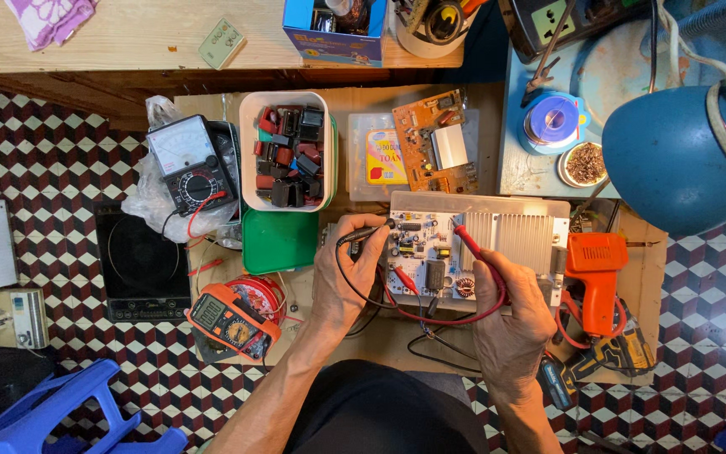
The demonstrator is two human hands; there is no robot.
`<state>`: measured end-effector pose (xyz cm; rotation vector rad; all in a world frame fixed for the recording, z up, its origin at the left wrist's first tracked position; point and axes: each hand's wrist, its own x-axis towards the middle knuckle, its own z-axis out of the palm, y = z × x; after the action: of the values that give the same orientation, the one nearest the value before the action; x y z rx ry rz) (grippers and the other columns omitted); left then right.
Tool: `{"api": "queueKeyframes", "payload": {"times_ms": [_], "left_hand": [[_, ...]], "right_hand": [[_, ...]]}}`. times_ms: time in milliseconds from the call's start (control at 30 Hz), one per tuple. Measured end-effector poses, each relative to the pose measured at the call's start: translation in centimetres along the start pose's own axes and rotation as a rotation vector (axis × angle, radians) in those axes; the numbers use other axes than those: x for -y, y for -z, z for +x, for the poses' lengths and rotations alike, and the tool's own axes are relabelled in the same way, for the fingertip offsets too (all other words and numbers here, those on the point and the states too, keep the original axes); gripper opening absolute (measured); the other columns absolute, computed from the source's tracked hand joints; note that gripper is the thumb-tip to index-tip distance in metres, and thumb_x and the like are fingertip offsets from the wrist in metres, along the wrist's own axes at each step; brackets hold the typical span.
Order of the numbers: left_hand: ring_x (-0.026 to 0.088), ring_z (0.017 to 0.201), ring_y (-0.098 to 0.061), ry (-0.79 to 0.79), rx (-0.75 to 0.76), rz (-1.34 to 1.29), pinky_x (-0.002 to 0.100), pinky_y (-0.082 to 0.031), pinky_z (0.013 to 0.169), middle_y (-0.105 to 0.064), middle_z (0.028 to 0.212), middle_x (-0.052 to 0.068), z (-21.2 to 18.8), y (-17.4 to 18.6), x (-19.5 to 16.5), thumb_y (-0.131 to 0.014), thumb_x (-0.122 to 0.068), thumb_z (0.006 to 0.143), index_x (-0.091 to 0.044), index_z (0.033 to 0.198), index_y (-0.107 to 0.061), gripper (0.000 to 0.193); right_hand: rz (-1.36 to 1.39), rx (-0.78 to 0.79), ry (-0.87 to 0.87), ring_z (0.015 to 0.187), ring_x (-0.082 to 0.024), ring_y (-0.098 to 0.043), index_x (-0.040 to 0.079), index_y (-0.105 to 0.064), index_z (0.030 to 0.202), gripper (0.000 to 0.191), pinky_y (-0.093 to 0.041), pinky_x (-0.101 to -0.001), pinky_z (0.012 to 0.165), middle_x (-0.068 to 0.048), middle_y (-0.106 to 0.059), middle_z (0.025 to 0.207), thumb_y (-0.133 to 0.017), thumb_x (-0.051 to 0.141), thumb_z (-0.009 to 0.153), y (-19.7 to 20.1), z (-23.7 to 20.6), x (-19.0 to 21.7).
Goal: The person uses a multimeter to test points on a circuit board, then retrieves a small component from a plastic bag and places it on the board. The person continues to probe the board with the multimeter leads.
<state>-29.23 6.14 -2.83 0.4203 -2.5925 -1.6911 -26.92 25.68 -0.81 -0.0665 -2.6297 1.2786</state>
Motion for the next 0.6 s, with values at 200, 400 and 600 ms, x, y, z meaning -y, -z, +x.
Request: {"api": "queueKeyframes", "payload": {"times_ms": [200, 400, 600], "left_hand": [[0.015, 0.081, -0.07, -0.037, 0.0, 0.003, 0.031, -0.055, 0.07, -0.073, 0.09, 0.007, 0.13, -0.01, -0.1, -0.068, -0.018, 0.099, -0.005, 0.11, -0.068, 0.017], [0.015, 0.08, -0.071, -0.014, 0.0, -0.037, 0.031, -0.056, 0.07, -0.074, 0.09, 0.007, 0.05, -0.3, -0.31, -0.068, -0.019, 0.1, -0.005, 0.112, -0.067, 0.019], [0.015, 0.081, -0.072, -0.026, 0.0, -0.035, 0.032, -0.056, 0.07, -0.074, 0.09, 0.008, 0.14, -0.36, -0.23, -0.066, -0.019, 0.101, -0.005, 0.112, -0.066, 0.018]], "right_hand": [[-0.023, 0.004, -0.028, 0.086, -0.014, -0.068, 0.001, -0.072, 0.118, 0.02, -0.055, -0.026, 0.074, -0.01, -0.07, 0.099, -0.074, 0.005, 0.098, 0.09, 0.13, -0.01], [0.001, -0.014, -0.003, 0.091, -0.015, -0.069, 0.001, -0.07, 0.118, 0.021, -0.056, -0.0267, 0.079, -0.01, -0.069, 0.102, -0.074, 0.005, 0.098, 0.18, -0.01, -0.19], [0.002, -0.005, -0.019, 0.091, -0.015, -0.068, 0.001, -0.07, 0.118, 0.021, -0.055, -0.027, 0.079, -0.01, -0.069, 0.102, -0.074, 0.005, 0.098, 0.29, -0.06, -0.13]]}}
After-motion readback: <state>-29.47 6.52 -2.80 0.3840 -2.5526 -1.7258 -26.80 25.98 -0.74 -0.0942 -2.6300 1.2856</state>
